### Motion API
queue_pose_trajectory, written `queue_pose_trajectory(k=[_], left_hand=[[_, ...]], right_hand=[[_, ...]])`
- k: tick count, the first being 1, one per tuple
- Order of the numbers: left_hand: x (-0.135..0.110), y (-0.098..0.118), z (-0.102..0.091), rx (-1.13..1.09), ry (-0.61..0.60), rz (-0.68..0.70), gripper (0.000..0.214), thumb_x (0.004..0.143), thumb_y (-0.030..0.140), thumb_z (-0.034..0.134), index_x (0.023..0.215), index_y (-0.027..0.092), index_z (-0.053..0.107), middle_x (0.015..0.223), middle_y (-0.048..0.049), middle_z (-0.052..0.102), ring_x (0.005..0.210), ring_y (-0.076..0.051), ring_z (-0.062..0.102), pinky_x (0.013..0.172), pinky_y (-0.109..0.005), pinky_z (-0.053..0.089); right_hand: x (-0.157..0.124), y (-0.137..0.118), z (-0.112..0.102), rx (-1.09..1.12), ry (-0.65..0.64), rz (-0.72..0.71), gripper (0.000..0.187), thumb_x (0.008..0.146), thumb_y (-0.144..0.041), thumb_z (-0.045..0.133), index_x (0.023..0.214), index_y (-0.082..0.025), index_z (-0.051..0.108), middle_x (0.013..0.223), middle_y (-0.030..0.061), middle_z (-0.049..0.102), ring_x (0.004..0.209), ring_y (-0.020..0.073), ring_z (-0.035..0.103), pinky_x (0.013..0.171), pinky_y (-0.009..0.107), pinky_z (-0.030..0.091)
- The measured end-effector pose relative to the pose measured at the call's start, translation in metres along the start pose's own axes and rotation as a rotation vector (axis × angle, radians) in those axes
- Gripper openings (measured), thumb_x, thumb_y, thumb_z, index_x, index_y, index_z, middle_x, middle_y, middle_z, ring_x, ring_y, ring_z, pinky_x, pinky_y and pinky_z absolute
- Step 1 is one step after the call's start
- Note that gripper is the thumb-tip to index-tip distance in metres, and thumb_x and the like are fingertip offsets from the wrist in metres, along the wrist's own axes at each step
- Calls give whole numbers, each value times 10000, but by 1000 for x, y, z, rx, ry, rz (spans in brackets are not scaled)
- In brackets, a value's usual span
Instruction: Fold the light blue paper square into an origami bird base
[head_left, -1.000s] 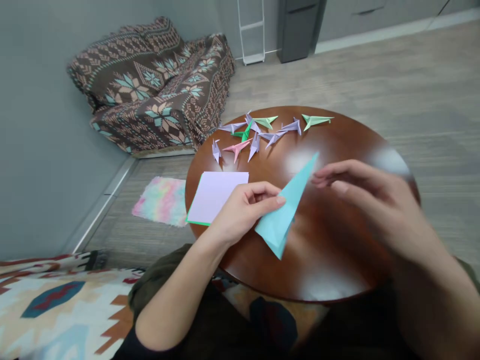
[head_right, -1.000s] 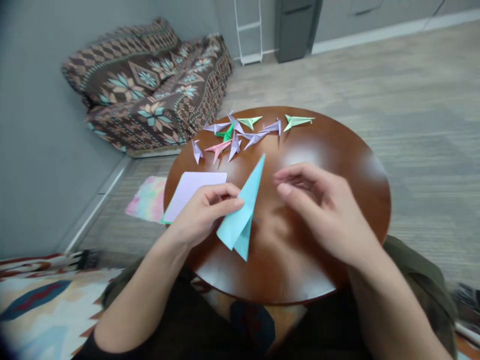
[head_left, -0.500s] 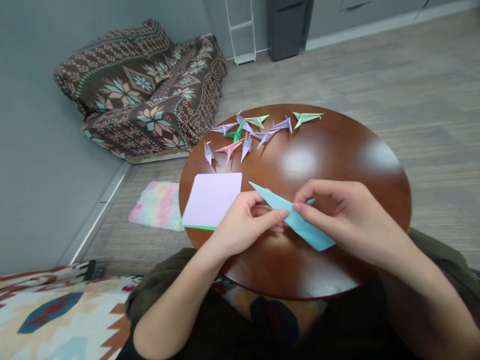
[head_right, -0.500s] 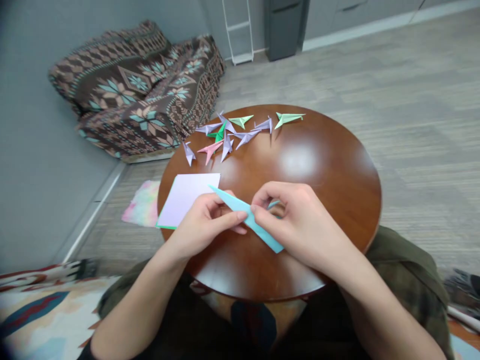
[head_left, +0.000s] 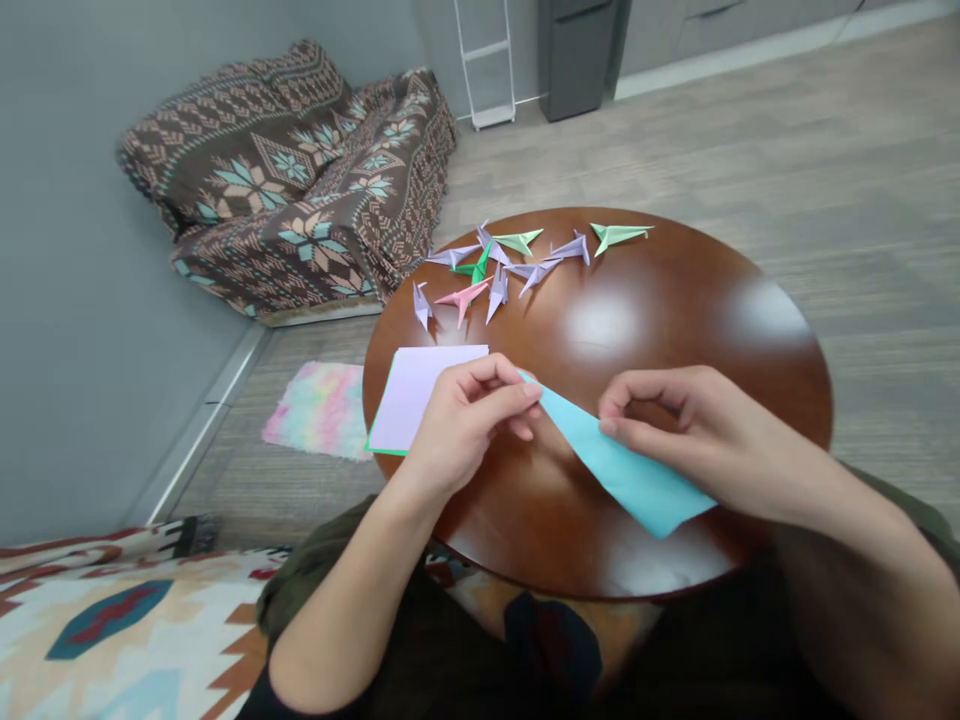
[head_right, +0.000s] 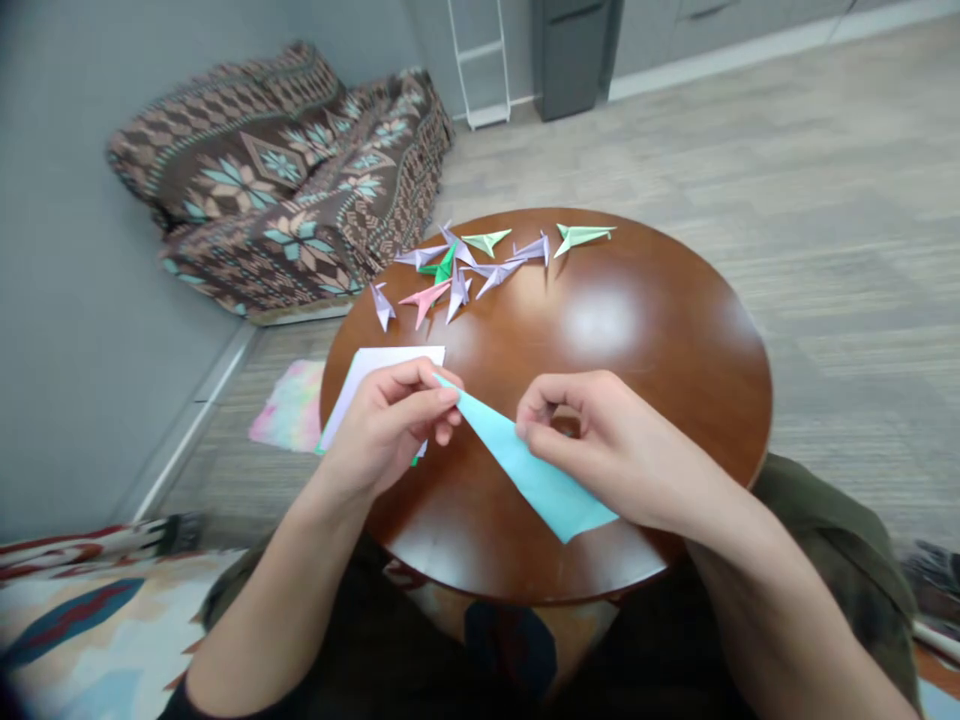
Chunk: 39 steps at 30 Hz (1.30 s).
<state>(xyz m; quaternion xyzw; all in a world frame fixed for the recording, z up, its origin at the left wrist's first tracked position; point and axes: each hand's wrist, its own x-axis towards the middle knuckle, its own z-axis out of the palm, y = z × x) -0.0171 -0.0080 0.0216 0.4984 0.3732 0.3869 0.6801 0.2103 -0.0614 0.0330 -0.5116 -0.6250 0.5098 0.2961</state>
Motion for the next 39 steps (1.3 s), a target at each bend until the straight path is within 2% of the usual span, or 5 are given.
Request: queue_pose_trajectory(k=[17,21,28,33,39], left_hand=[[1,2,2,-12,52,3,277,770,305,862,695,144,649,743,3,658,582,-78,609,548,-189,545],[4,-2,2,41,128,106,308,868,423,790,769,160,661,772,-3,642,674,-105,625,591,-197,540],[3,-12,16,116,-100,-2,341,859,456,819,951,149,702,917,-45,738,842,-157,686,821,-262,542],[4,-16,10,53,-159,-85,310,912,433,761,1069,166,738,940,-55,758,866,-183,713,803,-272,536],[3,-19,6,-238,-426,-284,294,937,392,689,1074,139,749,930,-133,795,858,-251,777,880,-383,601]], right_hand=[[-1,-6,5,-9,20,-24,126,843,-229,676,722,-194,680,623,-13,619,552,126,502,479,236,350],[-1,-8,11,-135,233,-80,135,835,-190,650,702,-204,665,644,-1,654,581,149,568,519,259,391],[3,-7,37,-436,373,-264,139,950,-250,626,836,-199,686,716,34,668,614,174,597,590,314,417],[1,-6,32,-252,206,-253,157,994,-319,640,962,-203,740,834,48,749,675,182,661,612,308,480],[9,0,17,-91,438,-218,107,929,-321,739,940,-217,760,928,56,775,846,215,713,772,328,553]])
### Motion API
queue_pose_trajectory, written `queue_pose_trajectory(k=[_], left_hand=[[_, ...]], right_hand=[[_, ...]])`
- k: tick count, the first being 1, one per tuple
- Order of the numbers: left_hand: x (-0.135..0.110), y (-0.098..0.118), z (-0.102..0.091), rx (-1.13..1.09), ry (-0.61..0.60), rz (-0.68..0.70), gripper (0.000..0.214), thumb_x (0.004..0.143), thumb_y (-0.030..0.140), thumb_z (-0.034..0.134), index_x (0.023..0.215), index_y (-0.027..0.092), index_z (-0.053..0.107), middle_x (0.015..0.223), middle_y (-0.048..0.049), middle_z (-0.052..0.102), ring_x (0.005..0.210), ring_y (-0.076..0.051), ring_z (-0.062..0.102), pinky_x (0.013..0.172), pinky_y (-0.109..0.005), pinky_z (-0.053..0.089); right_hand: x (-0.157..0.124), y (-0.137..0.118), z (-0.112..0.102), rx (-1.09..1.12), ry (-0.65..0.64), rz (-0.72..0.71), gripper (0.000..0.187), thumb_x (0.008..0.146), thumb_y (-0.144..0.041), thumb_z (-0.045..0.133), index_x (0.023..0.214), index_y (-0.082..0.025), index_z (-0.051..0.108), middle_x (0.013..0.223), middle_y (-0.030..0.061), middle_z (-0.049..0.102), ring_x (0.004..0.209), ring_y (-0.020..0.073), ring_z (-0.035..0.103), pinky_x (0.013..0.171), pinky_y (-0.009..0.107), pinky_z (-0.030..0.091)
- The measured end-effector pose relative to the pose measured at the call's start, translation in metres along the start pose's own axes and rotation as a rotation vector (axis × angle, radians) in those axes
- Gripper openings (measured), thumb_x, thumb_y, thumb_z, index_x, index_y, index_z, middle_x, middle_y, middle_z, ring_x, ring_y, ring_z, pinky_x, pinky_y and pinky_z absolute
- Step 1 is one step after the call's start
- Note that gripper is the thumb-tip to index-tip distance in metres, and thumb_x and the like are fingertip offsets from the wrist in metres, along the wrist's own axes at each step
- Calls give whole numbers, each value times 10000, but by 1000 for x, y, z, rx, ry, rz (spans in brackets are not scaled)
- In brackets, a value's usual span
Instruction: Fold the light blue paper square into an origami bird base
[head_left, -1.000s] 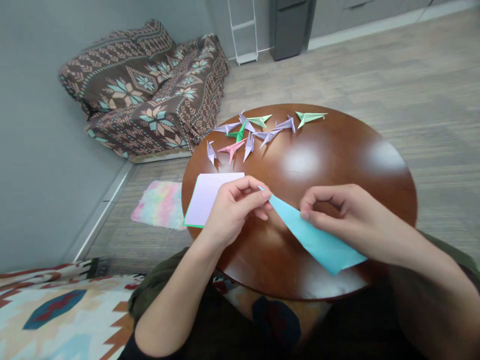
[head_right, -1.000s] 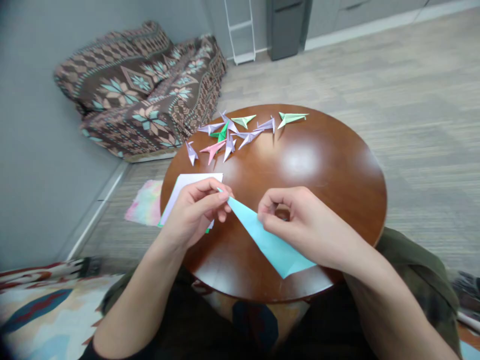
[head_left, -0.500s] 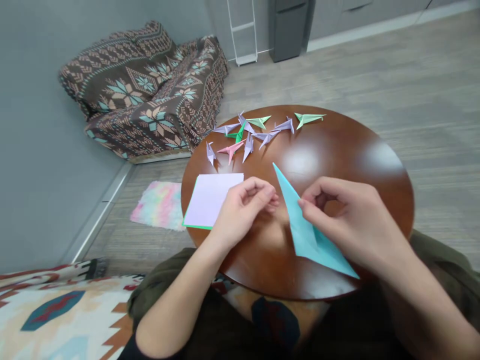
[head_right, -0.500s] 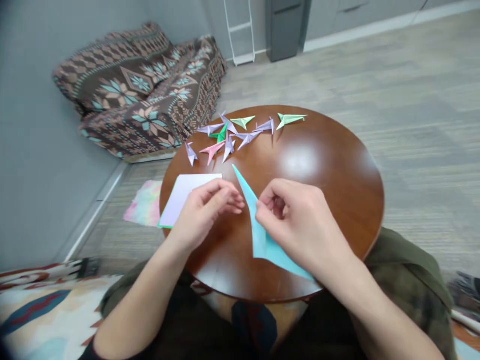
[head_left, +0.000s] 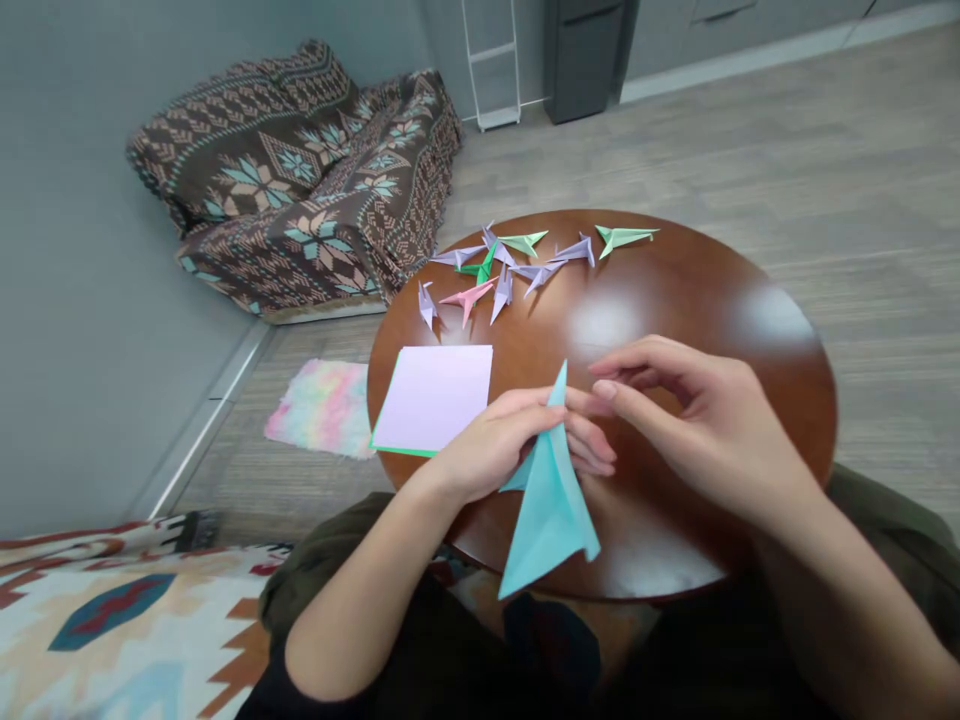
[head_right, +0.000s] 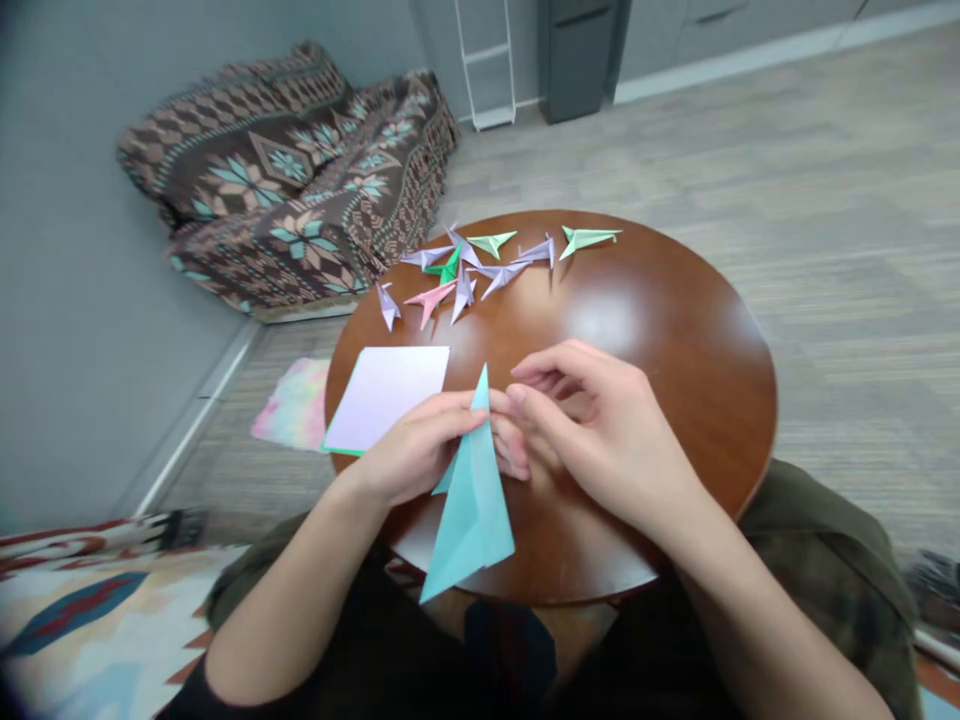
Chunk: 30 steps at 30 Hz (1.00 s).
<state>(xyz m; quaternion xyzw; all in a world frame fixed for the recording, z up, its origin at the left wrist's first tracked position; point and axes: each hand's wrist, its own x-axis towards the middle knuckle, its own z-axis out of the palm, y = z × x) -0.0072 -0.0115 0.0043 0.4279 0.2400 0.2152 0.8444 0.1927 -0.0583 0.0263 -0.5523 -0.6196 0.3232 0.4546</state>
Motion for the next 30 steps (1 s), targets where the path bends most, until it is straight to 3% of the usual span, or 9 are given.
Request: queue_pose_trajectory(k=[4,7,12,15,17,22,27,30], left_hand=[[-1,1,5,61,-151,-72,340,967,405,625,903,108,777,943,-188,804,913,-280,783,914,-401,598],[0,1,8,56,-188,-77,322,944,388,624,877,120,790,945,-180,808,978,-312,783,928,-426,591],[1,0,10,259,-3,49,277,948,384,678,875,135,775,989,-137,811,1021,-267,758,990,-369,545],[-1,2,9,362,73,68,361,985,480,650,974,132,747,985,-134,812,936,-229,752,908,-325,544],[-1,3,8,383,68,54,410,1010,514,602,998,126,734,953,-141,814,858,-208,740,823,-296,534],[-3,4,10,291,25,34,395,1020,473,594,1014,105,738,904,-150,819,820,-195,736,773,-264,526],[-7,7,15,277,46,-57,395,1026,456,593,932,107,752,860,-130,805,766,-175,729,702,-233,523],[-9,8,17,336,62,-21,409,1040,451,574,900,110,751,894,-123,793,818,-170,729,739,-224,531]], right_hand=[[6,5,5,310,-204,114,168,861,-357,813,888,-202,756,991,53,766,850,200,732,774,305,589],[6,7,7,357,-200,116,177,840,-316,834,753,-189,746,1051,65,748,879,187,728,782,284,582],[4,9,7,360,-96,96,160,854,-240,811,715,-196,743,1044,56,736,854,167,710,749,272,564],[5,8,7,368,-3,93,154,864,-237,810,734,-206,733,962,28,742,771,144,691,721,262,555],[6,7,6,362,-3,111,165,868,-285,824,754,-209,733,849,16,734,716,142,670,672,254,538],[5,7,4,385,-182,179,270,869,-383,843,714,-200,720,622,-12,655,583,122,597,554,236,462],[5,9,2,379,-107,183,270,819,-385,889,695,-200,736,574,-20,637,501,94,524,465,216,395],[5,7,2,393,-134,189,265,808,-387,897,704,-196,745,552,-18,639,479,95,541,449,205,413]])
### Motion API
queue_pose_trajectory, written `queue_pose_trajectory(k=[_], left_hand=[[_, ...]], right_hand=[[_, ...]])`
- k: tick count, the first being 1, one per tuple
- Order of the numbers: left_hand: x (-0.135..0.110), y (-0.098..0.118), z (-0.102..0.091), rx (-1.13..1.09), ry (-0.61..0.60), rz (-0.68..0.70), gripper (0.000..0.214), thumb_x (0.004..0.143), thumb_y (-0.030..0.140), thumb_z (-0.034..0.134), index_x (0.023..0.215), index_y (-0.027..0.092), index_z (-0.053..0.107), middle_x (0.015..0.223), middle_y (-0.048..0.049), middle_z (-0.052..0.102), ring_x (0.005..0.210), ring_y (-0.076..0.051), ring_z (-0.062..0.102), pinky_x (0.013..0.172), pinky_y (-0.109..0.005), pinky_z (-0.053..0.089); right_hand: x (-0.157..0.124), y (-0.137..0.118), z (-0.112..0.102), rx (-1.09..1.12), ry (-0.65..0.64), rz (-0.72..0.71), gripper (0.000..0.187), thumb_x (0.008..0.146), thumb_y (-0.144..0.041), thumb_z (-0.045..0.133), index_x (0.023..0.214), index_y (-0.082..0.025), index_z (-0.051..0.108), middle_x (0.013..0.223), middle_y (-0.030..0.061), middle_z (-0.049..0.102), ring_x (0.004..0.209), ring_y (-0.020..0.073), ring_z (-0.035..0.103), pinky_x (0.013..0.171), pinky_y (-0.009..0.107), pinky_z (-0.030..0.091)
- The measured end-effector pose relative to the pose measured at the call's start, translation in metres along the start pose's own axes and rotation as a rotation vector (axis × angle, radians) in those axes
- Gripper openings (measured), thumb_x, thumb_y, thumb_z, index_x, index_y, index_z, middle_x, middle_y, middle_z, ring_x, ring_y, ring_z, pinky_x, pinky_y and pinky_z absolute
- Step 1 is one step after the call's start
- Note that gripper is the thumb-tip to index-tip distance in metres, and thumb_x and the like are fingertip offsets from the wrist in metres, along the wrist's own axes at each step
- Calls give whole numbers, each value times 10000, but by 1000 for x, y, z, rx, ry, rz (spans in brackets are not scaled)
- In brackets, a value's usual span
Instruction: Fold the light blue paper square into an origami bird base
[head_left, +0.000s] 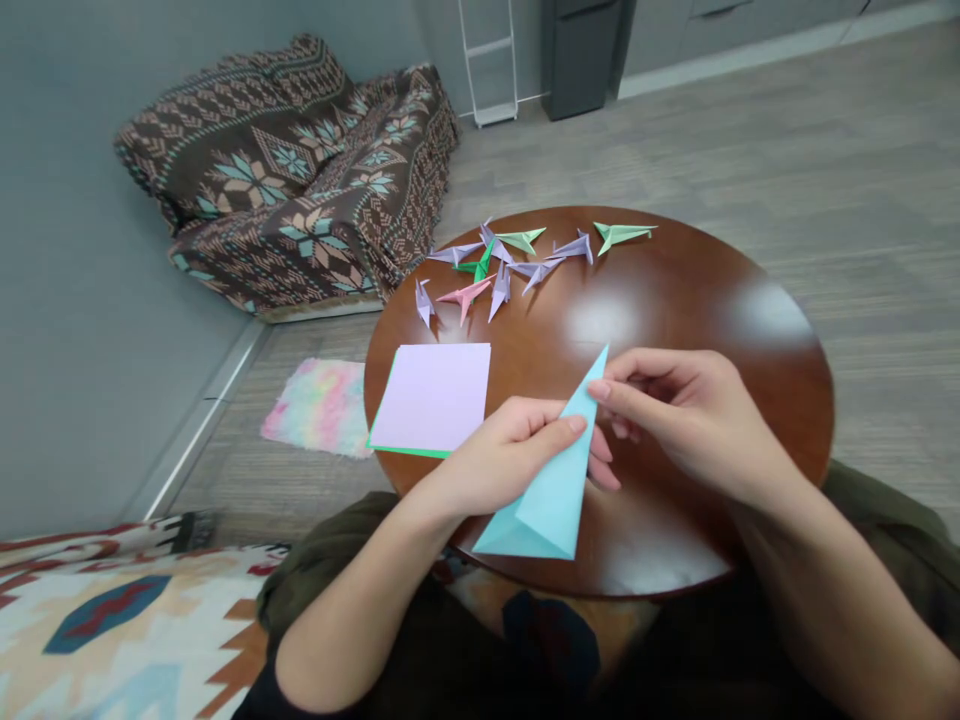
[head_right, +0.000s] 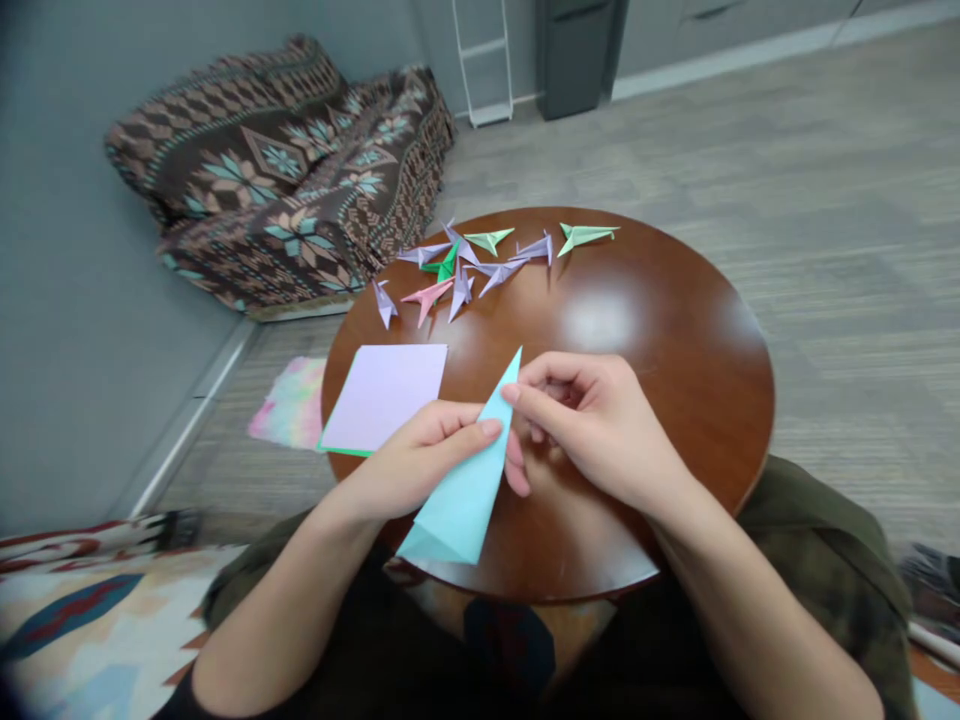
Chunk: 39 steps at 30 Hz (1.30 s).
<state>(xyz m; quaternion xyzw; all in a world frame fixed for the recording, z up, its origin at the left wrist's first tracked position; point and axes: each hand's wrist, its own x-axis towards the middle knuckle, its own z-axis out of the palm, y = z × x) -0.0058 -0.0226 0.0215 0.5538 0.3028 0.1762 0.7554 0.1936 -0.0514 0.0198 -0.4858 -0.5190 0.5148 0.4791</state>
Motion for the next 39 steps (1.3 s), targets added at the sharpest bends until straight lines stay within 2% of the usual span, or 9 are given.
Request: queue_pose_trajectory(k=[5,17,25,34,39], left_hand=[[-1,1,1,52,6,55,399,1051,412,562,877,111,757,926,-113,785,838,-168,731,808,-240,550],[-2,4,2,66,24,48,455,979,507,663,834,97,794,951,-146,816,952,-242,781,887,-298,585],[-4,6,2,70,64,54,368,980,431,688,883,101,818,954,-114,831,890,-197,788,856,-248,584],[-3,4,3,57,83,47,347,970,417,701,916,92,811,968,-121,830,867,-195,777,837,-252,583],[-6,7,1,74,92,44,378,950,464,715,884,105,812,997,-131,827,923,-224,774,893,-290,576]], right_hand=[[-1,-2,1,28,-69,14,279,814,-375,898,691,-183,737,529,-13,654,467,90,569,457,178,458],[-3,-2,4,31,-56,-32,319,844,-369,880,669,-174,697,569,1,683,486,92,596,479,183,498],[-5,-2,7,18,-35,-74,285,841,-338,884,689,-172,710,570,-2,695,476,90,606,478,176,511],[-5,-1,9,-5,-24,-86,273,842,-355,882,713,-173,723,577,1,697,478,96,601,477,190,508],[-4,1,8,-11,-45,-73,272,869,-369,857,732,-191,703,584,-2,680,491,118,591,492,235,501]])
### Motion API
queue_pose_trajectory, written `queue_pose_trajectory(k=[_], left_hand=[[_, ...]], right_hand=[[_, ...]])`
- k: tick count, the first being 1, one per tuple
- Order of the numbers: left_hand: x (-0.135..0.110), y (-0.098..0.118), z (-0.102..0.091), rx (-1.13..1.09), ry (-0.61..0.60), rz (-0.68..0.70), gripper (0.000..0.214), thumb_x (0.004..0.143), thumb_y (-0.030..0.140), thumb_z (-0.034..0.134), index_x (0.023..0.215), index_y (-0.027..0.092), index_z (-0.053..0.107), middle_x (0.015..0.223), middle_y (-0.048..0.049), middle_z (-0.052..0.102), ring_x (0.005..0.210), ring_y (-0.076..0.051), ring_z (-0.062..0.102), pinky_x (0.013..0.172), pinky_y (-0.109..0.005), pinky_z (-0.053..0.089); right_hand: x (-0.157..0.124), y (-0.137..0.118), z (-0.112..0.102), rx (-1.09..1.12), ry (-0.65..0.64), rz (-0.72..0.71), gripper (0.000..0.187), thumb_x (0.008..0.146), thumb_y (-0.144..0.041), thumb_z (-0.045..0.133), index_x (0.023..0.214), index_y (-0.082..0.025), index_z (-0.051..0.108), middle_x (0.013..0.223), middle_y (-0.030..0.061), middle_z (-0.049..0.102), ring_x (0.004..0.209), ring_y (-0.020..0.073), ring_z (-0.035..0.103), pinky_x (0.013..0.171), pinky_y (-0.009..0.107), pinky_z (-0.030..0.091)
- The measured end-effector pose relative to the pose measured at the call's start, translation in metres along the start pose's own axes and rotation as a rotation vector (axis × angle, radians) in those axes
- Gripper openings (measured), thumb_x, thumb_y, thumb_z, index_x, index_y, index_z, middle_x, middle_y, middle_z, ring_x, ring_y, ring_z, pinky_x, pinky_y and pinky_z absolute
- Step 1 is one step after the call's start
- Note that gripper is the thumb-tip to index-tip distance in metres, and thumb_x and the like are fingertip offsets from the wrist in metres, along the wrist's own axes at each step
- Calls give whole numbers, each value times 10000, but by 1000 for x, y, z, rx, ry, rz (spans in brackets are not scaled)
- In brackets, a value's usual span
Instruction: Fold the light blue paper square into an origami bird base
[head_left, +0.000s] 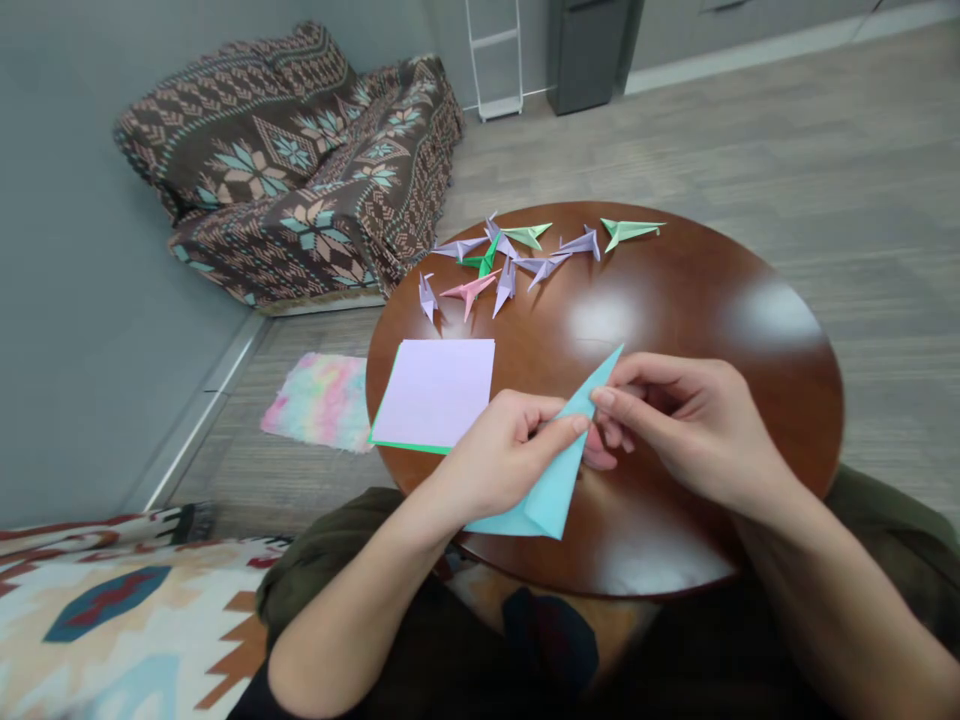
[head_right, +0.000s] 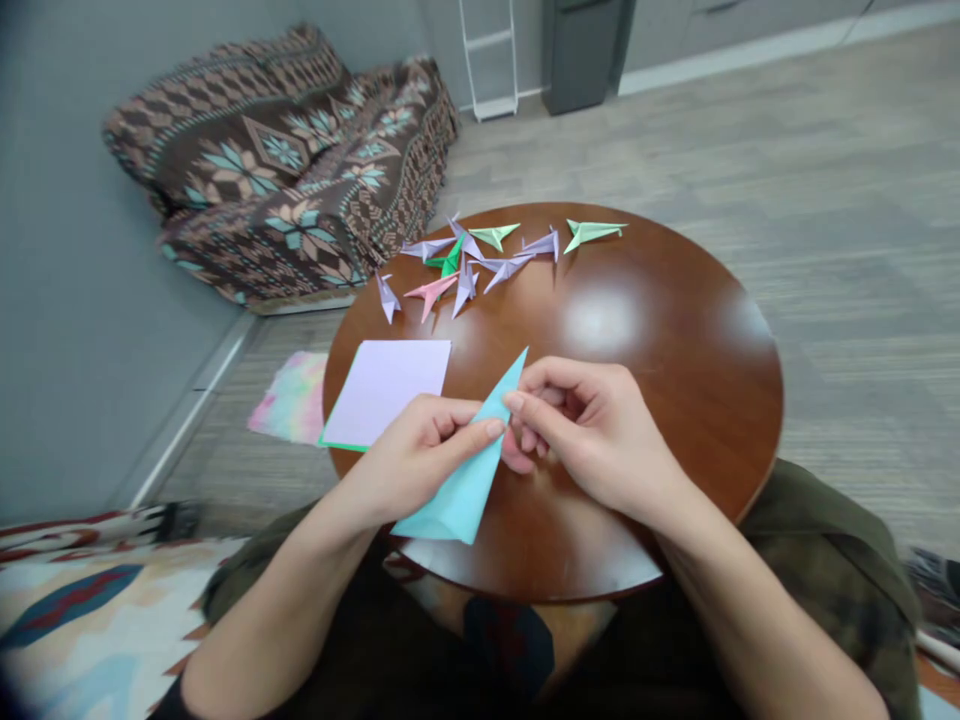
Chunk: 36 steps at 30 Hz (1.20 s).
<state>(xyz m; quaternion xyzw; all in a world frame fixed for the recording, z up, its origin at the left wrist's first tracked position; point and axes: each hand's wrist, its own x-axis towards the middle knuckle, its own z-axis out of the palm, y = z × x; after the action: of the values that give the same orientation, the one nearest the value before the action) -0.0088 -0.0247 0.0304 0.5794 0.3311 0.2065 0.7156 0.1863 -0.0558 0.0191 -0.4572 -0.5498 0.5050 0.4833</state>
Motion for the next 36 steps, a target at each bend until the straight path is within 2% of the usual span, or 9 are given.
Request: queue_pose_trajectory(k=[6,9,12,17,20,25,30,33,36], left_hand=[[2,-6,-10,-338,-308,-139,580,980,654,539,987,145,816,983,-149,827,1035,-279,780,919,-336,577],[7,-15,-7,-455,-308,-96,395,940,501,690,996,124,793,977,-153,824,921,-247,792,907,-329,581],[9,-17,-4,-486,-258,-105,314,862,437,814,890,135,735,890,-129,816,810,-214,778,822,-315,598],[5,-11,-7,-199,52,-130,338,798,412,885,828,134,695,824,-78,803,645,-135,702,616,-217,519],[5,-9,-7,-62,111,-119,374,806,464,862,829,135,686,825,-88,804,628,-134,688,569,-204,474],[7,-7,-2,-66,80,-85,318,854,406,813,831,154,620,801,-89,802,615,-137,693,556,-197,466],[11,-14,-4,-273,-66,-100,375,925,492,723,955,119,696,862,-152,812,796,-235,785,807,-338,603],[12,-20,-7,-319,-170,-149,533,973,602,611,996,89,752,864,-176,809,787,-239,781,801,-338,610],[12,-21,-8,-337,-211,-145,528,1001,581,578,983,89,770,864,-168,808,776,-222,773,785,-313,609]], right_hand=[[4,6,-6,69,-60,-69,217,930,-366,792,792,-214,723,684,-12,602,546,120,544,493,263,462],[4,8,-9,90,-79,-110,180,910,-346,813,786,-226,761,862,28,655,681,146,619,577,280,516],[5,10,-13,82,-80,-117,148,910,-362,814,822,-243,798,918,43,698,792,176,666,704,298,563],[8,17,-22,219,-19,-37,275,988,-498,692,1055,-266,823,961,46,748,874,188,689,852,304,574],[9,18,-21,228,-32,50,235,945,-461,761,983,-236,816,874,29,744,813,169,683,787,260,563],[7,6,-12,85,-61,112,315,882,-436,830,700,-202,724,661,17,710,610,157,651,613,264,519],[5,0,-8,-19,-16,45,317,886,-481,815,725,-220,735,649,17,711,584,168,647,580,289,525],[4,2,-9,-77,-6,21,279,873,-466,832,763,-222,755,703,28,736,617,177,667,565,283,528],[4,3,-9,-72,-22,16,229,872,-431,841,802,-228,761,747,30,747,646,184,688,570,283,537]])
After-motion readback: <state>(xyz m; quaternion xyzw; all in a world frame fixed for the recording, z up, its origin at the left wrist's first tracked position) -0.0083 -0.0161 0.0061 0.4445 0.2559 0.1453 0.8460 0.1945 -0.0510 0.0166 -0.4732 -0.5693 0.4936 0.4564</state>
